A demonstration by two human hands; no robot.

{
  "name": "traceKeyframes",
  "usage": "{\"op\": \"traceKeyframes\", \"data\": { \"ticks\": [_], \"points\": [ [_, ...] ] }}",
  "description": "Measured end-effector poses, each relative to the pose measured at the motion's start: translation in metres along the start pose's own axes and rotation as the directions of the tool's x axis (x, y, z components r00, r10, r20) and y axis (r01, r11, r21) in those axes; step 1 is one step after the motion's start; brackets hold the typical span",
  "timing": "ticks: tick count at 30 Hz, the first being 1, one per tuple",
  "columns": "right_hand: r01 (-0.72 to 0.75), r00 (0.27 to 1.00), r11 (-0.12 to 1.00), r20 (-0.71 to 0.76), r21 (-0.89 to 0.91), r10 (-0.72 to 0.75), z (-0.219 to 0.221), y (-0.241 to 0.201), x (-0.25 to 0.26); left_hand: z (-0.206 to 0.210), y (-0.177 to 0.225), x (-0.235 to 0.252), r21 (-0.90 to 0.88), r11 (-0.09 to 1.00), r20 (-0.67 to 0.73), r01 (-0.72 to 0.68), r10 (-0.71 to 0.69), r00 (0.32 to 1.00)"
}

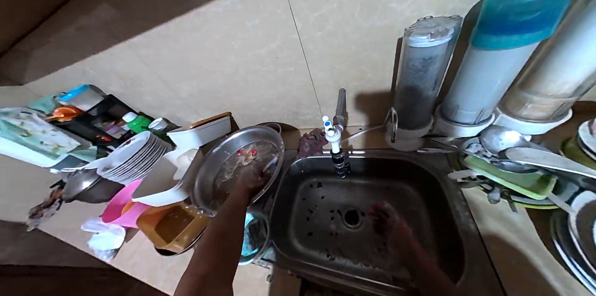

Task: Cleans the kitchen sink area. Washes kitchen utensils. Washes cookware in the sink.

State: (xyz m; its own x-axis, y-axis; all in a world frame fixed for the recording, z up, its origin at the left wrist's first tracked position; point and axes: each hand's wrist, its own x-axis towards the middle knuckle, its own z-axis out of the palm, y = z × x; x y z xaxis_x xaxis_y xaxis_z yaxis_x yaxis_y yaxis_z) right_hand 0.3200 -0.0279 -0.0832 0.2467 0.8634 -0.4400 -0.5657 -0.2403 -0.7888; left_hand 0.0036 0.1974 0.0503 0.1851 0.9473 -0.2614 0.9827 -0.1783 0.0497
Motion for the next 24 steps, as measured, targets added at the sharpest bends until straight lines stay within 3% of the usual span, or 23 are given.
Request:
{"op": "traceKeyframes", "data": {
  "ticks": [4, 6, 8, 10, 13, 16, 18, 20, 22, 24],
  "points": [
    [-0.031, 0.999, 0.999, -0.014, -0.019, 0.031, 0.0, -0.002, -0.001, -0.004, -0.002, -0.003, -0.275, 0.961, -0.211, -0.01, -0.05, 0.976],
    [-0.027, 1.0, 1.0, -0.014, -0.016, 0.027, -0.002, -0.003, -0.001, -0.008, -0.002, -0.003, -0.382, 0.92, -0.387, -0.086, -0.074, 0.919],
    [-0.015, 1.0, 1.0, -0.01, -0.022, 0.015, -0.004, -0.002, -0.002, -0.02, 0.014, -0.014, -0.376, 0.91, -0.525, -0.176, -0.053, 0.85],
    [-0.01, 1.0, 0.999, 0.008, -0.035, 0.01, -0.003, -0.002, -0.004, -0.031, 0.033, -0.03, -0.233, 0.905, -0.621, -0.355, 0.142, 0.771],
    [0.054, 0.983, 0.987, 0.18, -0.154, -0.026, -0.003, -0.001, -0.011, -0.034, 0.068, -0.066, 0.088, 0.794, -0.595, -0.602, 0.527, 0.607],
    [0.246, 0.848, 0.939, 0.523, -0.241, -0.088, -0.006, 0.003, -0.019, -0.006, 0.106, -0.107, 0.281, 0.614, -0.535, -0.737, 0.738, 0.411],
    [0.291, 0.749, 0.942, 0.652, -0.168, -0.115, -0.005, 0.008, -0.022, 0.026, 0.121, -0.125, 0.283, 0.54, -0.506, -0.793, 0.786, 0.355],
    [0.262, 0.71, 0.961, 0.692, -0.088, -0.13, -0.003, 0.015, -0.022, 0.063, 0.131, -0.134, 0.339, 0.466, -0.433, -0.817, 0.849, 0.305],
    [0.195, 0.748, 0.981, 0.65, -0.021, -0.135, 0.0, 0.019, -0.025, 0.105, 0.141, -0.133, 0.371, 0.41, -0.385, -0.833, 0.884, 0.263],
    [0.18, 0.78, 0.983, 0.604, 0.038, -0.166, -0.003, 0.026, -0.021, 0.138, 0.154, -0.133, 0.415, 0.464, -0.447, -0.783, 0.853, 0.269]
  ]
}}
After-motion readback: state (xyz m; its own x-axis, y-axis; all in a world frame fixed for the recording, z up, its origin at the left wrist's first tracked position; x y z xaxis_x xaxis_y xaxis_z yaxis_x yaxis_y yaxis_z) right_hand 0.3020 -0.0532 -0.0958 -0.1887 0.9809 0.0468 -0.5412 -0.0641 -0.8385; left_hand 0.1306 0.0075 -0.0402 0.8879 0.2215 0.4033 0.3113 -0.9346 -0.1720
